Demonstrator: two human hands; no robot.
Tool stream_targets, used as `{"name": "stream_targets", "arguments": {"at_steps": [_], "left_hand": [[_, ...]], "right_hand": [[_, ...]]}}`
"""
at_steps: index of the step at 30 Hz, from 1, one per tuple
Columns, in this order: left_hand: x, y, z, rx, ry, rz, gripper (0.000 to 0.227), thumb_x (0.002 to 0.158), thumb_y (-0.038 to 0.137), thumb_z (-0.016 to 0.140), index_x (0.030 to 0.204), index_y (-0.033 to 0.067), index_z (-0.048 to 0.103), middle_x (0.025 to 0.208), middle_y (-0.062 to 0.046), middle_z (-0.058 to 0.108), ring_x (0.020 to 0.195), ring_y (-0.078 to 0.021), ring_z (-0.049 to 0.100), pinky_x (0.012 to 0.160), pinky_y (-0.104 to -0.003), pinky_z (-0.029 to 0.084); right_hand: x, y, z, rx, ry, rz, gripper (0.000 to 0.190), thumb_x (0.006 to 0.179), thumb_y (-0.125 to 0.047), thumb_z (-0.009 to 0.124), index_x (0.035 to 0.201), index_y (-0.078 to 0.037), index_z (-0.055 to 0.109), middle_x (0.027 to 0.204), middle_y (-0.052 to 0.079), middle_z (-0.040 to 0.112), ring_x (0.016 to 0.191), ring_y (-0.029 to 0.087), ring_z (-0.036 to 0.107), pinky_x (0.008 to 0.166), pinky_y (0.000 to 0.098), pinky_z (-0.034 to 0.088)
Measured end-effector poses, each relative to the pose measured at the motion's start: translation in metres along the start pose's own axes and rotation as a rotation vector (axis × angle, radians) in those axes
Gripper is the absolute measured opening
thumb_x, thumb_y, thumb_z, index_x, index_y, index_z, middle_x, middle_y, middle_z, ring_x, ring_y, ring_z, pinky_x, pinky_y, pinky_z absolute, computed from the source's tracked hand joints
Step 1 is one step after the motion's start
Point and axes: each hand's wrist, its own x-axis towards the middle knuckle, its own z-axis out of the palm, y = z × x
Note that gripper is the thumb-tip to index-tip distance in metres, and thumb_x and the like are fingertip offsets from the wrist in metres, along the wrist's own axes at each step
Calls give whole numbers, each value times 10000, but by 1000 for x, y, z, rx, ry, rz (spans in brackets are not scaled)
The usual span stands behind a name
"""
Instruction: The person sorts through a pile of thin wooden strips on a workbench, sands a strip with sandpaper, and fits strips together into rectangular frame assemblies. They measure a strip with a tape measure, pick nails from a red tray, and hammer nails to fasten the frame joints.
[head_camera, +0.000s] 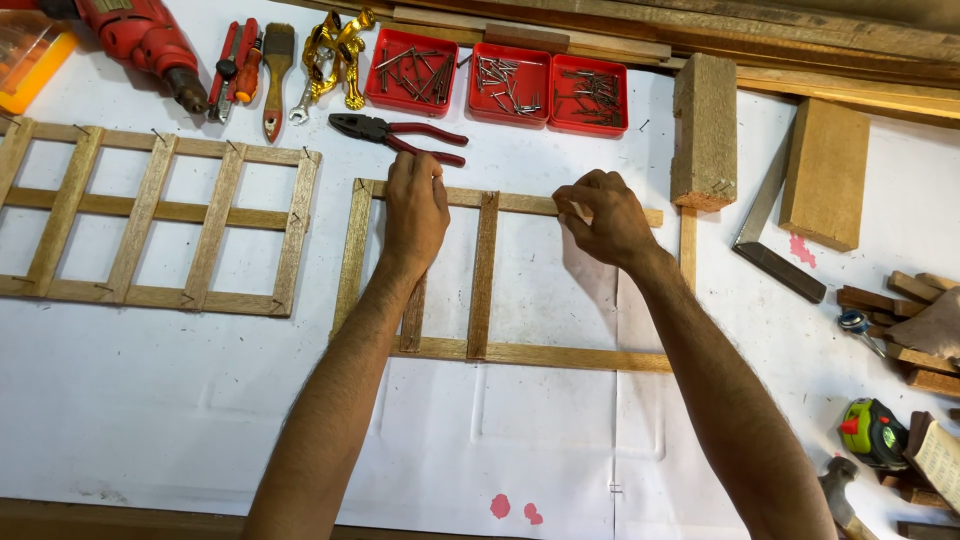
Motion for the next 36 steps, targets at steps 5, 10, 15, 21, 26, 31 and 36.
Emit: {"name": "stream_targets", "arguments": {"at_steps": [5,10,15,21,26,31,36], "left_hand": [[-1,0,2,1,-3,-11,174,942,-70,660,1033,27,547,1034,-133,549,965,-261,610,819,-415,558],[0,-3,7,20,18,-9,172,945,-67,659,1029,35,549,1032,-121,559,973,-255,615,854,-420,562],[1,-5,7,-13,6,-2,186,925,-84,662,1011,37,549,1028,-121,569,978,-268,620,831,-403,572],[2,-9,3,-72,-18,17,197,911,-92,668,998,35,545,1015,-118,571,978,-275,621,794,-398,575],[1,-8,-1,-84,-29,13,186,927,-83,667,1000,40,548,1010,-112,574,957,-266,628,756,-393,575],[2,-5,-6,-114,-57,-18,185,920,-75,669,1012,36,552,1009,-114,572,906,-253,632,704,-382,572],[3,-8,-5,-107,-32,37,196,916,-80,676,1013,39,554,1001,-107,572,901,-243,632,720,-373,570]], "right_hand": [[-1,0,1,11,-3,5,220,932,-160,765,1147,-117,777,999,109,697,973,251,613,770,397,582],[-1,0,2,9,4,-16,230,926,-142,765,1151,-98,771,1004,120,692,958,252,611,742,393,578],[-3,1,2,6,-8,-35,211,948,-122,763,1160,-117,757,984,82,693,929,237,611,779,389,575],[3,3,-2,-12,-93,-44,225,894,-70,771,1088,-172,720,1019,62,682,1001,237,621,843,388,583],[6,7,-4,26,-131,-51,175,895,-84,769,1040,-172,727,1035,57,688,1046,253,626,875,413,579],[15,12,-8,42,-196,-51,165,874,-107,777,1021,-171,738,1078,52,698,1078,247,632,904,427,574],[23,14,-14,41,-258,-51,215,892,-183,789,1101,-163,745,1045,51,708,1040,213,661,918,412,574]]}}
